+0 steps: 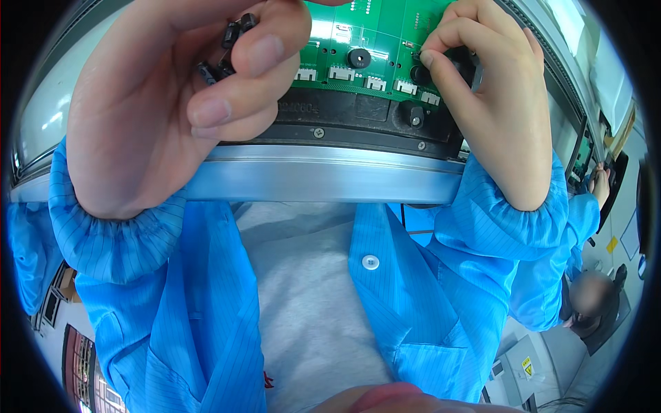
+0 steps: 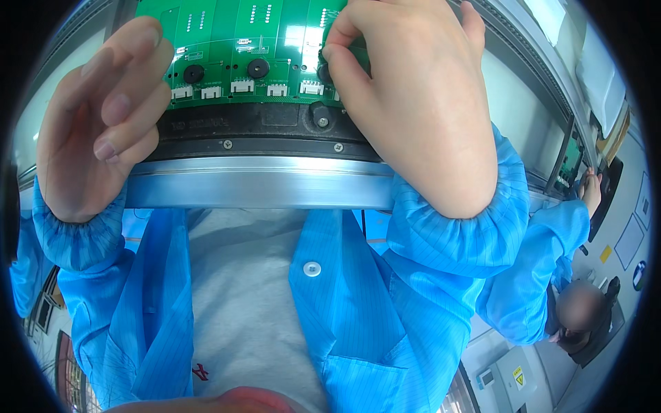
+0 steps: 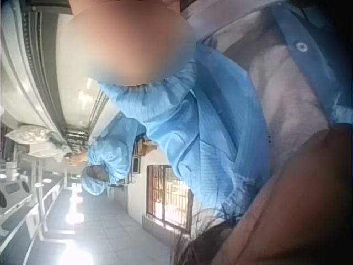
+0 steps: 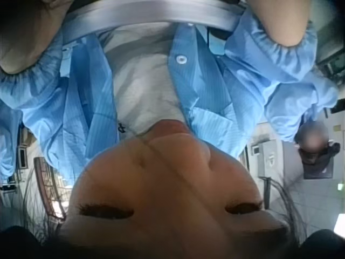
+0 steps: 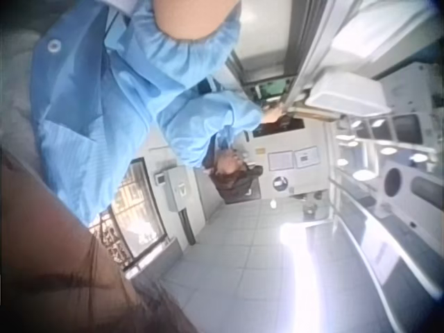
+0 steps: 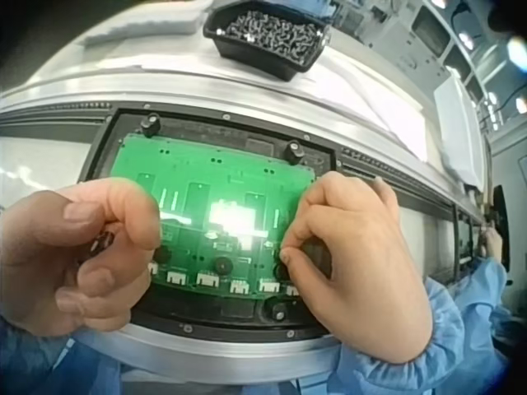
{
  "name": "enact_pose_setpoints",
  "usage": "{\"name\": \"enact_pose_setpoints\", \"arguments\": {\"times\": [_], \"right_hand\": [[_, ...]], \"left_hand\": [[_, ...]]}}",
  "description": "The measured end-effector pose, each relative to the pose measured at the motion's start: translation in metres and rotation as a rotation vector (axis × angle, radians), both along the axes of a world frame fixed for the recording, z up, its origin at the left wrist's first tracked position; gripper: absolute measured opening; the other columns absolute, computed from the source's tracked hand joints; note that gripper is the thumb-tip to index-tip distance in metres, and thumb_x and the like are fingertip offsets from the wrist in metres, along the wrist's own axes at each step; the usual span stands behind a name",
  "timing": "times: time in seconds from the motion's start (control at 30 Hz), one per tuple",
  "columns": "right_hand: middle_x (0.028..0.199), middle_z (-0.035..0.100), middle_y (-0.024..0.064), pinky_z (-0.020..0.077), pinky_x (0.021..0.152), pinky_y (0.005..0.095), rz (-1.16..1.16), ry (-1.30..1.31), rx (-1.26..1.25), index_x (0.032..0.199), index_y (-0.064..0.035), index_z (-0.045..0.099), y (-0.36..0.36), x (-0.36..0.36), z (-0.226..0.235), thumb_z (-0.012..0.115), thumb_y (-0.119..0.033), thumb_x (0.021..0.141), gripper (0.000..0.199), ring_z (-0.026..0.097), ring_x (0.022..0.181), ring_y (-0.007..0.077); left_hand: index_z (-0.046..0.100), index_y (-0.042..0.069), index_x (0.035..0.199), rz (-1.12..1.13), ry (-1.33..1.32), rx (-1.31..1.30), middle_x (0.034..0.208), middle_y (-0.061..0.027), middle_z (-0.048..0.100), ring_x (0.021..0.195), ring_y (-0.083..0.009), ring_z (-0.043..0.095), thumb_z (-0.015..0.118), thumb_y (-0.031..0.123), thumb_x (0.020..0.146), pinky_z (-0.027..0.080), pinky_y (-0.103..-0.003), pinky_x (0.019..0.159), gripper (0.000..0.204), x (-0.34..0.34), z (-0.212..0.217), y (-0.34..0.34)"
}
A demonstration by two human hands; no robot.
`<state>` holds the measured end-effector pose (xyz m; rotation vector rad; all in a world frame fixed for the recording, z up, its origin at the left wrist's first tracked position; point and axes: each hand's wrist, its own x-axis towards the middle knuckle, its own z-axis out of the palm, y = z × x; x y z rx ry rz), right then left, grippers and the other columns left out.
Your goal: Assemble electronic components onto a printed circuit board on a production line.
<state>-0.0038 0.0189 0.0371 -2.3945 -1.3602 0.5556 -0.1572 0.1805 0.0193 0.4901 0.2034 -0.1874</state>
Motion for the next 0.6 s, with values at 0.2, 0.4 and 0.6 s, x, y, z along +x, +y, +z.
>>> {"name": "enact_pose_setpoints", "arguments": {"times": [0.2, 0.4, 0.6], "right_hand": [[0.084, 0.05, 0.005, 0.0286, 0.092, 0.042, 0.011, -0.068, -0.008, 0.068, -0.0049, 0.057, 0.0022, -0.0019, 0.0056, 0.06, 0.003, 0.07, 0.009, 0.048, 0.081, 0.0207], [0.085, 0.049, 0.0052, 0.0273, 0.096, 0.0471, 0.011, -0.091, -0.05, 0.068, -0.0048, 0.056, 0.0036, -0.0021, 0.0064, 0.06, 0.003, 0.07, 0.009, 0.048, 0.082, 0.0212], [0.087, 0.049, 0.0056, 0.0247, 0.1, 0.0535, 0.059, -0.149, -0.052, 0.071, -0.0049, 0.056, 0.0012, -0.0012, -0.0011, 0.06, 0.004, 0.071, 0.01, 0.049, 0.083, 0.0219]], "left_hand": [[0.04, -0.004, 0.126, -0.001, 0.016, -0.01, 0.106, -0.0129, 0.043, 0.089, -0.019, 0.04, 0.03, 0.033, 0.098, 0.034, -0.028, 0.073, 0.047, -0.0017, 0.0003, 0.0001], [0.039, -0.004, 0.128, -0.002, 0.038, -0.03, 0.111, -0.0149, 0.043, 0.095, -0.0217, 0.041, 0.03, 0.035, 0.098, 0.035, -0.031, 0.078, 0.05, -0.0023, -0.003, 0.0008], [0.038, -0.005, 0.13, 0.0, 0.062, -0.053, 0.116, -0.0168, 0.043, 0.102, -0.0244, 0.042, 0.029, 0.037, 0.098, 0.036, -0.033, 0.084, 0.053, 0.0027, -0.004, -0.0026]]}}
